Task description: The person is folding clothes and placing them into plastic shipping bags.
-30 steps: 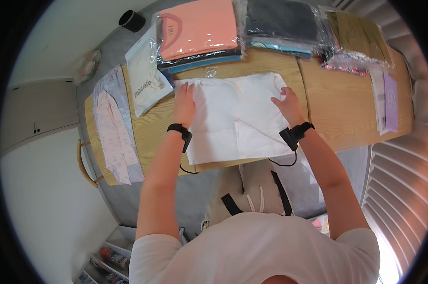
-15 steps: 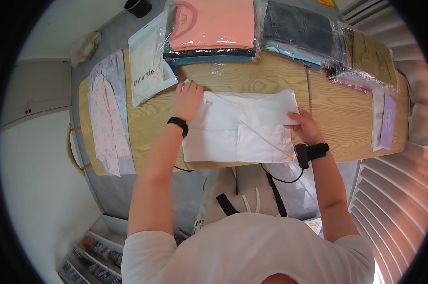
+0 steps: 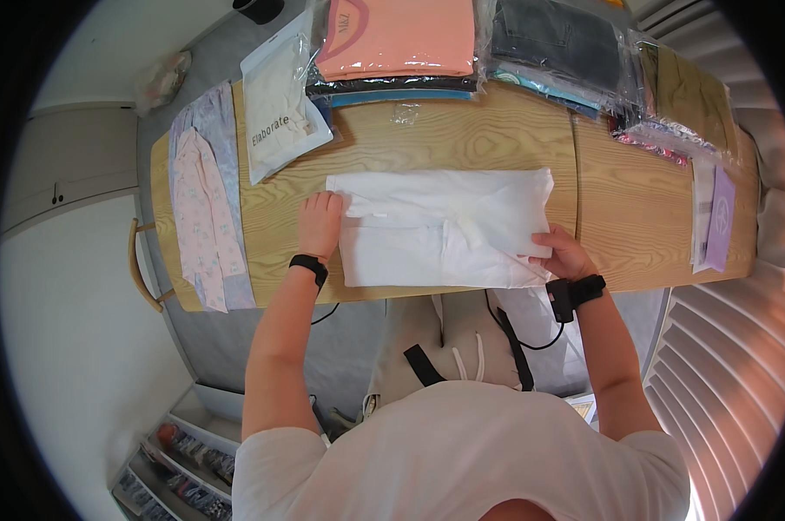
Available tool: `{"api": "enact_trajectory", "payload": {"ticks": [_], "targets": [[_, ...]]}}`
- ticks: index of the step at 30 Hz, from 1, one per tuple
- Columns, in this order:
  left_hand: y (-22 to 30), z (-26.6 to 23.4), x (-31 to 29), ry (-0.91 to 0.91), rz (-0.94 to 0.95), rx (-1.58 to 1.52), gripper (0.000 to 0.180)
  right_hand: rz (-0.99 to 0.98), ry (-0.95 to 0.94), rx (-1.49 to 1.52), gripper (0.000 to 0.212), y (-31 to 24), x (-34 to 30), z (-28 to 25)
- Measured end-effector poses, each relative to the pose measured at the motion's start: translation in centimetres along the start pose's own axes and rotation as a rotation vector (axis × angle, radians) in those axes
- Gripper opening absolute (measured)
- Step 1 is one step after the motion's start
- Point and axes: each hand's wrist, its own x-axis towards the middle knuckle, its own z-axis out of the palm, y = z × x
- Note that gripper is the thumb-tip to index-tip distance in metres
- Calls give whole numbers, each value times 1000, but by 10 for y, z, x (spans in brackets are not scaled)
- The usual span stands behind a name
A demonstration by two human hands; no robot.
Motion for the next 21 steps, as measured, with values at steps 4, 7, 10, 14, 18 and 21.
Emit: {"api": "enact_trajectory", "payload": {"ticks": [4,7,10,14,18,21], "targets": [[1,1,-15,-164,30,-18,13,19,131,18,37,7,-1,9],[1,10,-20,-146,82,-90,14,25,154,92,38,19,2,0],[-13,11,-22,-214,62,-189,18,8,194,82,37,20,7,2],[-9,-7,-14,-477,-162,-289,26,-58,44,214,36,17,1,0],[58,-43,20,-118,28,-426,40,9,115,-15,35,14,-1,19],[135,-65,35,-170,191,-777,56,-11,51,-16,34,20,4,24]]}}
